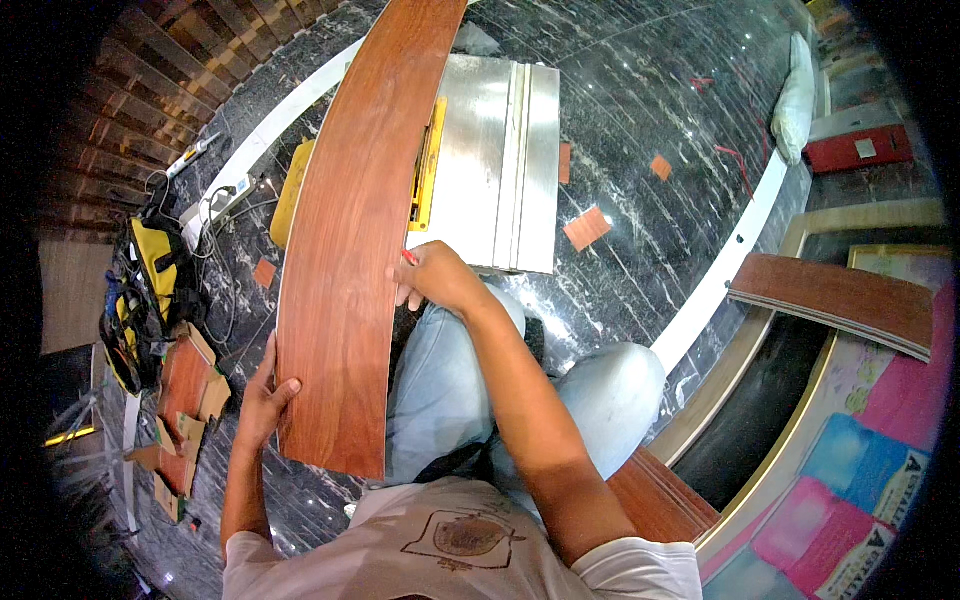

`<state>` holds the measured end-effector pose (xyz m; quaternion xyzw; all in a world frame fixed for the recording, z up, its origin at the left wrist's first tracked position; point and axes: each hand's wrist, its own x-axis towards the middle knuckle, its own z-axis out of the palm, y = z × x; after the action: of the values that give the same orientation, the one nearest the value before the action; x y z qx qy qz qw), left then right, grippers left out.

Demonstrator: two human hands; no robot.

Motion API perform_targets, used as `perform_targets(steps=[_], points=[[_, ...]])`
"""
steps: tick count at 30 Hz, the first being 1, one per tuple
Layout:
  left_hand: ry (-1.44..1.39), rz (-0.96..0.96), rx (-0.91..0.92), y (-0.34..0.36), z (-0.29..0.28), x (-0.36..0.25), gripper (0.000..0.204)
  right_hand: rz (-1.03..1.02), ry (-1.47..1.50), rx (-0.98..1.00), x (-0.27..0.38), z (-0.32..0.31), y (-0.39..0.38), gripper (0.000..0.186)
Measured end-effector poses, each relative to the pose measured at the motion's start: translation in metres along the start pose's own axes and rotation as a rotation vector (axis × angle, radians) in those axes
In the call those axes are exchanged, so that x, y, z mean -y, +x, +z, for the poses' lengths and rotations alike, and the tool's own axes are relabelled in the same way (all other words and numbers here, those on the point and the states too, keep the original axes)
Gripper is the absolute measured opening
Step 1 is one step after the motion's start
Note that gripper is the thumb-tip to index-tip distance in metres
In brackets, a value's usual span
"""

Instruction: The person aligns a flooring plank on the floor, marks the plank with a pencil, and then carries the plank to a table saw.

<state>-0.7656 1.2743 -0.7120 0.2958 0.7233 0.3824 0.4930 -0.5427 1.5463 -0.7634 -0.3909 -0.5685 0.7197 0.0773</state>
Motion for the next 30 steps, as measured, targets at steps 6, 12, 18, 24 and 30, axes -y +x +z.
perform_targets(steps=[6, 12, 18, 24, 30], points=[[0.053, 0.022, -0.013, 0.012, -0.003, -0.002, 0.085, -0.037, -0.017, -0.096, 0.009, 0.003, 0.000, 0.028], [0.056, 0.037, -0.016, 0.025, 0.001, -0.019, 0.082, -0.079, -0.038, -0.195, 0.009, 0.004, 0.006, 0.032], [0.040, 0.042, -0.011, 0.031, 0.003, -0.016, 0.082, -0.099, -0.128, -0.226, 0.005, 0.001, 0.009, 0.034], [0.032, 0.031, -0.018, 0.032, 0.004, -0.014, 0.082, -0.098, -0.094, -0.209, 0.005, 0.001, 0.007, 0.034], [0.078, 0.047, -0.009, 0.033, 0.001, -0.007, 0.088, -0.102, -0.037, -0.169, 0.003, -0.002, 0.007, 0.030]])
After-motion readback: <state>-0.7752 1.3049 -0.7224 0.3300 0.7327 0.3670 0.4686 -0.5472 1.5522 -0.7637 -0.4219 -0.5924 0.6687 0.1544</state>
